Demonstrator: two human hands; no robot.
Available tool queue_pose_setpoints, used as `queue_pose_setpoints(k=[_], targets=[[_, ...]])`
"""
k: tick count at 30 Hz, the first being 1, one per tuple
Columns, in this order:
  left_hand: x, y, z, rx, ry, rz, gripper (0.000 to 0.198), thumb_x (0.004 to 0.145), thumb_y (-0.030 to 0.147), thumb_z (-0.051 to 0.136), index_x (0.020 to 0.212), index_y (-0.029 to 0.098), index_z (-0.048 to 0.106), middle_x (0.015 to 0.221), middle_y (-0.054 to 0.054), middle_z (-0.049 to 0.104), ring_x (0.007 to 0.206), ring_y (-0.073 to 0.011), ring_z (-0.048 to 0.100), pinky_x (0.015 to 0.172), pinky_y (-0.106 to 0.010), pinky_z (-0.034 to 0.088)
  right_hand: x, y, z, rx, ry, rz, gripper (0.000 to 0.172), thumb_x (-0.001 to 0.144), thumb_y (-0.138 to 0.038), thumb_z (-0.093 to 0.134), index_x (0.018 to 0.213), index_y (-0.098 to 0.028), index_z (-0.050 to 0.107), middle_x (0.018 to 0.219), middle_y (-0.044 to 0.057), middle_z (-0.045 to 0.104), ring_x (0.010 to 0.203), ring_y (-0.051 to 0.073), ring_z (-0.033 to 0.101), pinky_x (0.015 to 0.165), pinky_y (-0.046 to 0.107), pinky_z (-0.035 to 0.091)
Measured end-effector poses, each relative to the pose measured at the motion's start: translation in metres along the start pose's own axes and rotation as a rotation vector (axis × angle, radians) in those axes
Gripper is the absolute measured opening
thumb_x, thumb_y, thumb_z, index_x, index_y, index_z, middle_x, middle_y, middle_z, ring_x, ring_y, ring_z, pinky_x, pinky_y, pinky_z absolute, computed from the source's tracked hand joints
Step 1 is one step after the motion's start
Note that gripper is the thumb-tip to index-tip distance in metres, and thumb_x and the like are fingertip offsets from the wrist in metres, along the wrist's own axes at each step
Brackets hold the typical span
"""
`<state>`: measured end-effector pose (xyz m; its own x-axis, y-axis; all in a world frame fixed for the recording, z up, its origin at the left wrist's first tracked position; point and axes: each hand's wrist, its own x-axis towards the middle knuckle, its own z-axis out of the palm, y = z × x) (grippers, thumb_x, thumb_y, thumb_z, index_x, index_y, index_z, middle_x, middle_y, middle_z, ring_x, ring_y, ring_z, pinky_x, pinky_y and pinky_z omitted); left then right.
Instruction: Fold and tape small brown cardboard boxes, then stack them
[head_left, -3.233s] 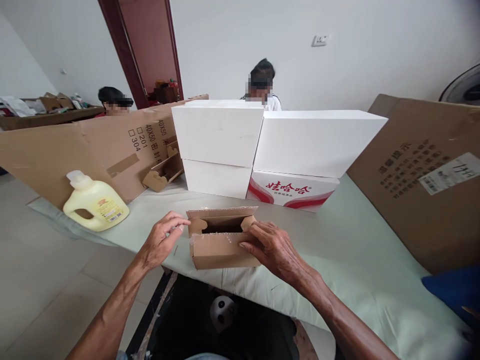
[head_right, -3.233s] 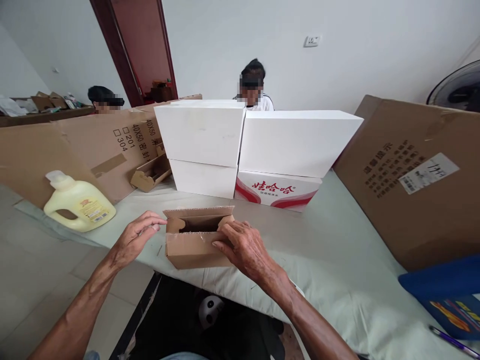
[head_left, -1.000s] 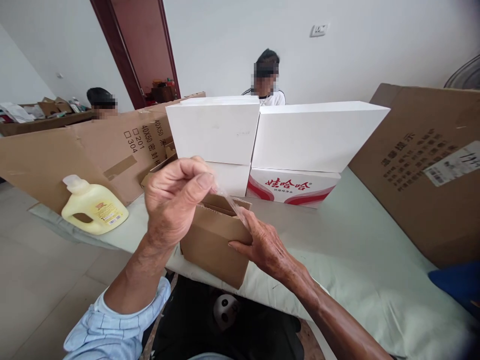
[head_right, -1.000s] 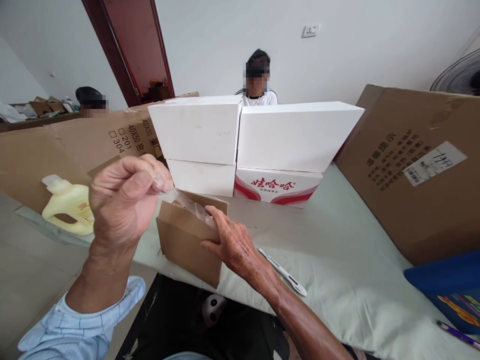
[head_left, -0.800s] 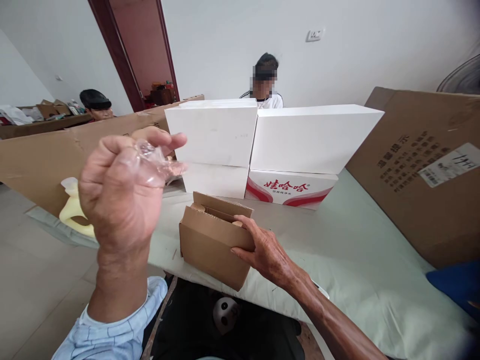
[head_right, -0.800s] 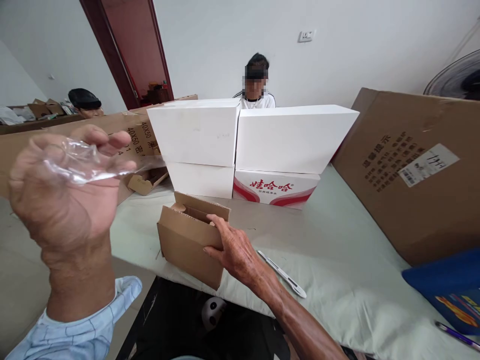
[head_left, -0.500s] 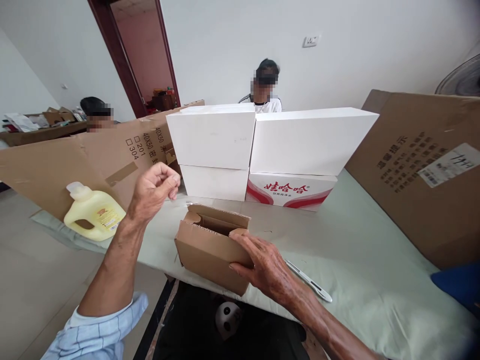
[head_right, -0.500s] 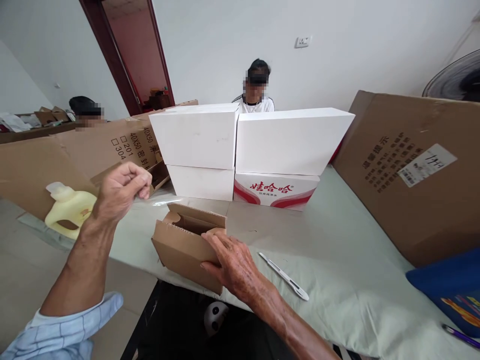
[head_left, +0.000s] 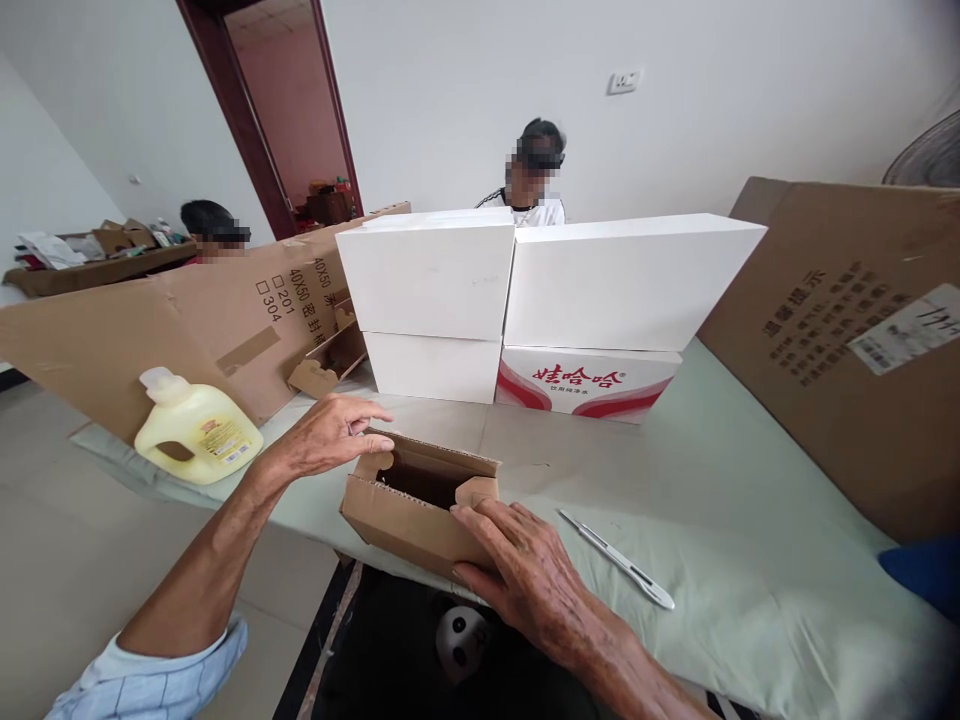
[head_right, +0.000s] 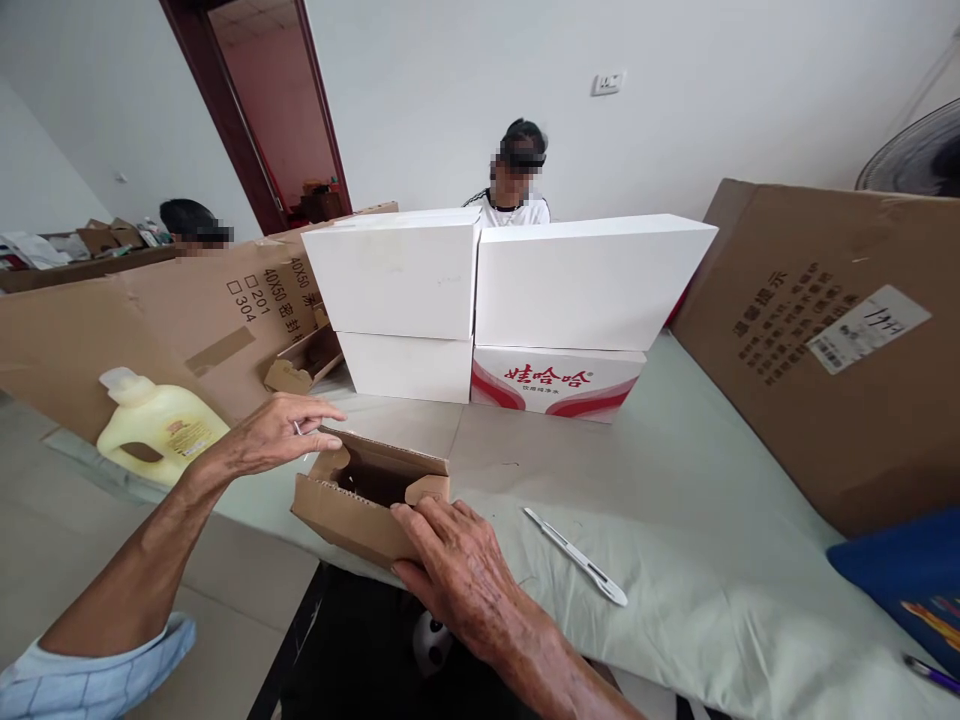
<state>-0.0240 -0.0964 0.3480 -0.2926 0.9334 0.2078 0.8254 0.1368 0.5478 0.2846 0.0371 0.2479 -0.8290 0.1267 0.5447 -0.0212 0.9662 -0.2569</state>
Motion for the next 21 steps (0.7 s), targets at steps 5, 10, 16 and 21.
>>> queue_pose_setpoints(k=[5, 10, 16, 21], targets=[[0.005, -0.004, 0.005, -0.045, -0.081, -0.025, 0.037, 0.098, 0.046, 0.066, 0.075, 0.020, 0.077, 0.070, -0.001, 0.065, 0.067, -0.0164, 0.052, 0.062, -0.029, 0.037, -0.003, -0.004, 0.001, 0.027, -0.009, 0.024, 0.046, 0.103, -0.022, 0.069, 0.147, -0.027, 0.057, 0.127, 0.011, 0.078, 0.111, 0.029, 0.080, 0.102, 0.047, 0.066], [0.007, -0.006, 0.010, 0.058, 0.057, -0.103, 0.036, 0.098, 0.048, 0.058, 0.075, 0.021, 0.066, 0.063, 0.003, 0.052, 0.058, -0.0141, 0.042, 0.058, -0.029, 0.031, -0.009, -0.008, 0.003, 0.067, 0.023, 0.093, 0.056, 0.102, -0.020, 0.072, 0.153, -0.030, 0.052, 0.135, 0.011, 0.076, 0.123, 0.030, 0.076, 0.111, 0.050, 0.062], [0.005, -0.025, 0.006, -0.009, 0.111, -0.215, 0.041, 0.093, 0.060, 0.064, 0.101, 0.021, 0.074, 0.063, 0.006, 0.047, 0.062, -0.0158, 0.044, 0.066, -0.030, 0.039, -0.011, -0.004, 0.011, 0.272, 0.126, 0.249, 0.085, 0.093, -0.027, 0.086, 0.164, -0.032, 0.039, 0.168, 0.018, 0.048, 0.155, 0.036, 0.053, 0.121, 0.056, 0.056], [-0.011, -0.064, 0.016, -0.416, -0.224, -0.289, 0.118, 0.062, 0.050, 0.092, 0.164, 0.016, 0.044, 0.070, 0.012, 0.035, 0.064, -0.0123, 0.029, 0.061, -0.026, 0.032, -0.024, 0.023, 0.030, 0.481, 0.112, 0.392, 0.142, 0.084, -0.049, 0.096, 0.179, -0.036, -0.008, 0.187, 0.022, 0.010, 0.173, 0.042, 0.020, 0.133, 0.068, 0.036]])
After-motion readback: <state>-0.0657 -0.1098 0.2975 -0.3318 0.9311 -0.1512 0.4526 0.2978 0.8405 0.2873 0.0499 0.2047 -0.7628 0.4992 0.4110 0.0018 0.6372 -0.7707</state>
